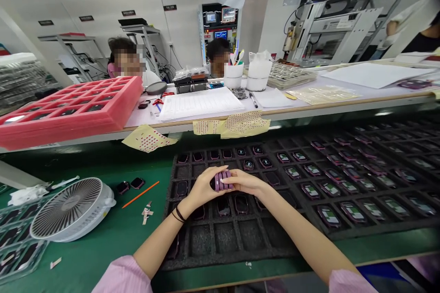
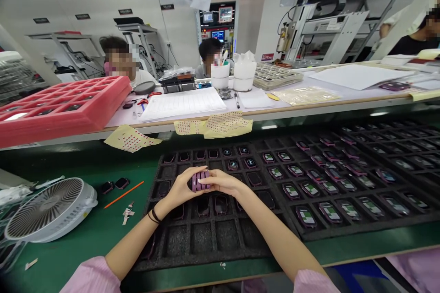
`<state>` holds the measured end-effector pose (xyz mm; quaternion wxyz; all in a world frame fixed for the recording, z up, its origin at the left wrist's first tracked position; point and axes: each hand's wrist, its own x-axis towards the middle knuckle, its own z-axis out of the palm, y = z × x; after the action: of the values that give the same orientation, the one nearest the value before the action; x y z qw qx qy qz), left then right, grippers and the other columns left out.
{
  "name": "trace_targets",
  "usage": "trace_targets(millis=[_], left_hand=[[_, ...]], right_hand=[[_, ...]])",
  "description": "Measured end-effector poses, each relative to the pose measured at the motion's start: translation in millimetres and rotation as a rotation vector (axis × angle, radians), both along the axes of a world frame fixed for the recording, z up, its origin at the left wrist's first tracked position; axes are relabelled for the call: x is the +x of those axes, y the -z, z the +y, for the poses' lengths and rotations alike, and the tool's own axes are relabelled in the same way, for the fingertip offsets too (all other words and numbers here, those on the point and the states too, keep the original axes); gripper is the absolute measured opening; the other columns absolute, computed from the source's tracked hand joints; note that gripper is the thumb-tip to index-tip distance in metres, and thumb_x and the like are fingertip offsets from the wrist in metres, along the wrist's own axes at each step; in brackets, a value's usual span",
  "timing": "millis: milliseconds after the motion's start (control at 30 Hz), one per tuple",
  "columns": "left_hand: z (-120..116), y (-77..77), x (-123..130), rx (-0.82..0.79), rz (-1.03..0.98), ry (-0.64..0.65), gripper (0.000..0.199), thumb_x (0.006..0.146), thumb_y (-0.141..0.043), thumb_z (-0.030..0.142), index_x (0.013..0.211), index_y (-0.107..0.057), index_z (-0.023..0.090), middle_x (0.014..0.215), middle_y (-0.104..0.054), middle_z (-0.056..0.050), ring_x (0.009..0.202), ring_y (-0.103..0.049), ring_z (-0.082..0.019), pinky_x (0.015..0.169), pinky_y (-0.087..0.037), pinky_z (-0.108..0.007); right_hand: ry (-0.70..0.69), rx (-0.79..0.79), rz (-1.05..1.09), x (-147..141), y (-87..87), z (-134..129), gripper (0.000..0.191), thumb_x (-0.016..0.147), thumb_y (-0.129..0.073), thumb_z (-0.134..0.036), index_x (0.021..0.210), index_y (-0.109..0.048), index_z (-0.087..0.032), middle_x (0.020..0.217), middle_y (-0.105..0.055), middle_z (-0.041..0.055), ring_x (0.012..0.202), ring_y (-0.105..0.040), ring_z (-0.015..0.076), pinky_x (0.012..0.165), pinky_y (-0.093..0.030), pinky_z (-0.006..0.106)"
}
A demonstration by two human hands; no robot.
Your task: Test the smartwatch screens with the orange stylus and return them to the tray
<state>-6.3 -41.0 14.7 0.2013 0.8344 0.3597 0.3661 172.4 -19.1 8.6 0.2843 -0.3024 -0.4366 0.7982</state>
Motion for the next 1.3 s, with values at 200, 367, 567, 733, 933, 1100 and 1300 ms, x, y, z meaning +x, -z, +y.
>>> trace_targets(millis=[200,367,567,733,933,1100,1300], left_hand=[[3.1,0.2,-3.9,-0.031,0.038,0.056,0.048,0.075,-0.070,0.026,0.120,-0.054,0.020,0.119,-0.063,-0.010,0.108,-0.060,-0.021,0.095,-0.050,-0.037],[7.0,1.0,-5.1,-0.041,0.062,0.062,0.045,0.077,-0.066,0.029,0.120,-0.055,0.020,0.118,-0.064,-0.009,0.105,-0.062,-0.021,0.092,-0.052,-0.036],[6.9,-2.3,-3.8,-0.116,0.020,0.005,0.048,0.074,-0.069,0.035,0.119,-0.057,0.023,0.119,-0.064,-0.007,0.105,-0.063,-0.023,0.095,-0.050,-0.038],[10.3,-9.0,-2.3,-0.248,-0.324,-0.223,0.059,0.063,-0.078,0.037,0.116,-0.058,0.022,0.113,-0.063,-0.009,0.103,-0.062,-0.025,0.082,-0.055,-0.034],[22.0,-1.2,1.6,-0.838,-0.804,-0.335,0.065,0.062,-0.076,0.033,0.121,-0.051,0.020,0.070,-0.045,0.005,0.052,-0.043,-0.005,0.034,-0.025,-0.011],[20.3,-5.5,0.0,-1.107,-0.970,-0.154,0.045,0.071,-0.063,0.021,0.115,-0.058,0.017,0.075,-0.048,0.001,0.058,-0.045,-0.007,0.040,-0.029,-0.015],[24.4,-7.8,-5.7,-1.178,-1.012,-0.155,0.039,0.066,-0.063,0.013,0.106,-0.065,0.014,0.077,-0.053,-0.001,0.062,-0.048,-0.008,0.048,-0.037,-0.018]], right_hand=[[0.081,-0.009,-0.045,-8.3,-1.8,-3.8,0.038,0.050,-0.085,-0.026,0.079,-0.068,-0.010,0.073,-0.070,0.0036,0.067,-0.065,0.0127,0.068,-0.052,0.025],[0.160,-0.003,-0.039,-13.4,5.2,-3.8,0.041,0.043,-0.087,-0.026,0.077,-0.069,-0.011,0.069,-0.068,0.0005,0.061,-0.062,0.0111,0.067,-0.051,0.025],[0.227,0.020,-0.036,-14.0,6.0,-2.4,0.036,0.043,-0.087,-0.026,0.070,-0.068,-0.011,0.064,-0.066,-0.0019,0.055,-0.059,0.0088,0.061,-0.048,0.023],[0.401,0.016,0.127,-5.9,3.9,8.3,0.042,0.047,-0.087,-0.026,0.082,-0.069,-0.011,0.076,-0.071,0.0039,0.068,-0.067,0.0150,0.075,-0.052,0.030],[0.503,-0.034,0.185,-2.2,12.7,16.9,0.047,0.045,-0.089,-0.027,0.083,-0.069,-0.009,0.078,-0.072,0.0079,0.075,-0.070,0.0202,0.087,-0.051,0.041],[0.471,-0.032,0.148,-8.7,21.4,15.4,0.047,0.044,-0.089,-0.027,0.083,-0.069,-0.009,0.072,-0.070,0.0045,0.070,-0.069,0.0178,0.085,-0.052,0.039],[0.449,-0.020,0.116,-14.7,21.9,11.1,0.045,0.043,-0.089,-0.027,0.079,-0.069,-0.009,0.066,-0.066,0.0010,0.069,-0.068,0.0170,0.084,-0.053,0.039]])
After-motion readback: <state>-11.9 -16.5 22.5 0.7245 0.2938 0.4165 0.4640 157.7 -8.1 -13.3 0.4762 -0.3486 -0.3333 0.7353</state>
